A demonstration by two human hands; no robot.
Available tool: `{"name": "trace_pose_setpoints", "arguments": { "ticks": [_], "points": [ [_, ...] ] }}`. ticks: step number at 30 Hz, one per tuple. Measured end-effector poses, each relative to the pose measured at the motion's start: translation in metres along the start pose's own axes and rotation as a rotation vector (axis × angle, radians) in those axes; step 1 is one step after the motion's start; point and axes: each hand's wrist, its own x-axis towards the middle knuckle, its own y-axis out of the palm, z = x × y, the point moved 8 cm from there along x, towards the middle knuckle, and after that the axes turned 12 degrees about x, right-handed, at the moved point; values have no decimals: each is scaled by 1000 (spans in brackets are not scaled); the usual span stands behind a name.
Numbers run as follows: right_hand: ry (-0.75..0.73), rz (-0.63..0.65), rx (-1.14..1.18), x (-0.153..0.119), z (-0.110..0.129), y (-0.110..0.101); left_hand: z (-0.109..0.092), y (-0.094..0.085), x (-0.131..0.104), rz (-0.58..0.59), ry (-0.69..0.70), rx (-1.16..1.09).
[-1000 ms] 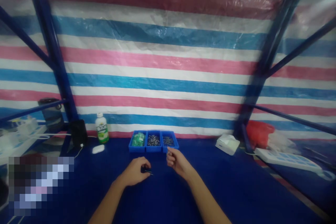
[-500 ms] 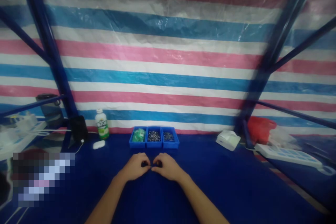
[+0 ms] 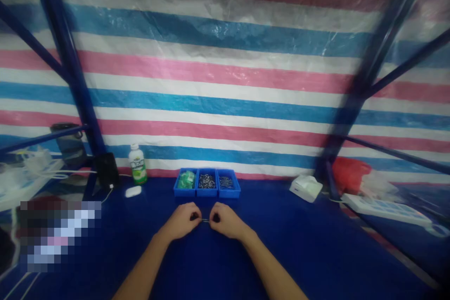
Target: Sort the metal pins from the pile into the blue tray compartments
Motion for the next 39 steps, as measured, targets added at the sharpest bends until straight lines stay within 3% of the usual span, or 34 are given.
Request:
{"name": "trace_pose_setpoints", "arguments": {
  "ticks": [9,17,23,26,34,36,39],
  "points": [
    [-46,69,-107,-1,2,12,8,0,5,-69,-58,55],
    [-12,-15,141,-4,-1,-9,10,-1,2,-69,-74,92],
    [63,-43,285,0,-6,-12,14,-1,5,-72,-76,70],
    [103,-110,576,4,-8,-15,15,-2,5,-66,-86,71],
    [32,-341,1688,-4,-8,-40,12,-2,2,-59,-96,71],
    [34,-329,1803,-6,-5,-44,14,0,3,-55,-100,65],
    [130,-291,1786,-3,-9,-41,16,0,5,-52,-104,72]
  ]
}}
